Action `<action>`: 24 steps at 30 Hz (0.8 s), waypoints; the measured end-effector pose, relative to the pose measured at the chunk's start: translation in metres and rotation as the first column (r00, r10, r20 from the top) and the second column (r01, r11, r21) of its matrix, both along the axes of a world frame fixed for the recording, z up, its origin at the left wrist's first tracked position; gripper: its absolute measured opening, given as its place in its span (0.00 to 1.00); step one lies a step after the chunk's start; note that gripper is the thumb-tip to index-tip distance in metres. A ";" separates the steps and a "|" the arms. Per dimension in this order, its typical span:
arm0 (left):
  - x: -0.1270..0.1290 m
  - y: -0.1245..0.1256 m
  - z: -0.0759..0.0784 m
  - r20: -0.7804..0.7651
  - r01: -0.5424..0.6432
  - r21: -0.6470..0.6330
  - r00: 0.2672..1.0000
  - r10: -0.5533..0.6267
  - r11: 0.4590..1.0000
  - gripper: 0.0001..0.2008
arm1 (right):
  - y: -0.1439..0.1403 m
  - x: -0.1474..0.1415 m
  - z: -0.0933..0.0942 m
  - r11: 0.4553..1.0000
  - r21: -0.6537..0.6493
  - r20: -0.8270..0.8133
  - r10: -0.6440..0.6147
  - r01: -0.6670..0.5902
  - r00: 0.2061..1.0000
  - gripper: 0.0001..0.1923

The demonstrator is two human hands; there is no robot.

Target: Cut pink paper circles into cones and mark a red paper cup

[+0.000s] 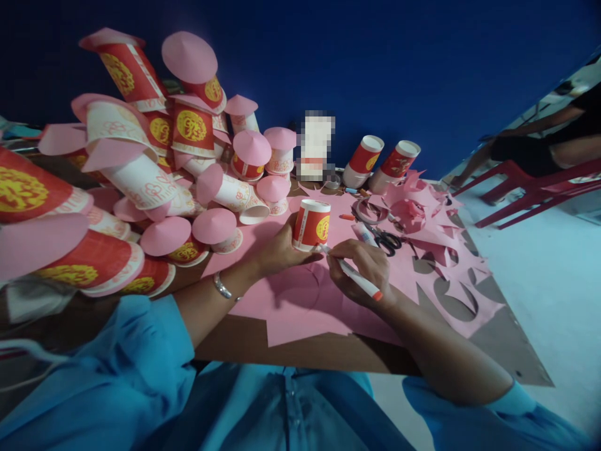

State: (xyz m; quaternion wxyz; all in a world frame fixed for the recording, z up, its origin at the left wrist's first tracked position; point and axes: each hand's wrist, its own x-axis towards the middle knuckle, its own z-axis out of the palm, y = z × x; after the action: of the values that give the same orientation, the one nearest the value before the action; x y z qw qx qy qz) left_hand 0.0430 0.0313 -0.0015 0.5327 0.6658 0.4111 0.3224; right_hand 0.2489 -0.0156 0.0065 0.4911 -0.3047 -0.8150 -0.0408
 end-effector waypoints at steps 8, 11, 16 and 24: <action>0.001 0.000 -0.001 -0.005 0.001 0.021 1.000 -0.001 1.000 0.47 | 0.000 -0.001 0.000 1.000 -0.010 -0.009 0.024 -0.024 1.000 0.11; 0.002 0.000 0.001 -0.025 -0.002 0.018 1.000 0.002 1.000 0.47 | 0.000 -0.002 0.001 0.999 -0.013 -0.007 0.040 -0.040 0.999 0.11; 0.003 -0.002 0.004 -0.006 0.005 -0.008 1.000 -0.005 1.000 0.45 | 0.000 -0.004 -0.001 1.000 0.001 -0.018 0.031 -0.031 0.999 0.10; 0.004 -0.001 0.004 -0.003 0.025 -0.021 1.000 -0.025 0.999 0.47 | 0.000 -0.004 0.001 1.000 0.016 0.000 0.027 -0.027 1.000 0.10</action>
State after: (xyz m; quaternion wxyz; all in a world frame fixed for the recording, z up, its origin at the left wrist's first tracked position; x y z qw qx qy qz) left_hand 0.0465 0.0300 0.0022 0.5431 0.6657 0.4068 0.3103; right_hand 0.2453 -0.0157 0.0076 0.4940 -0.2900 -0.8187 -0.0406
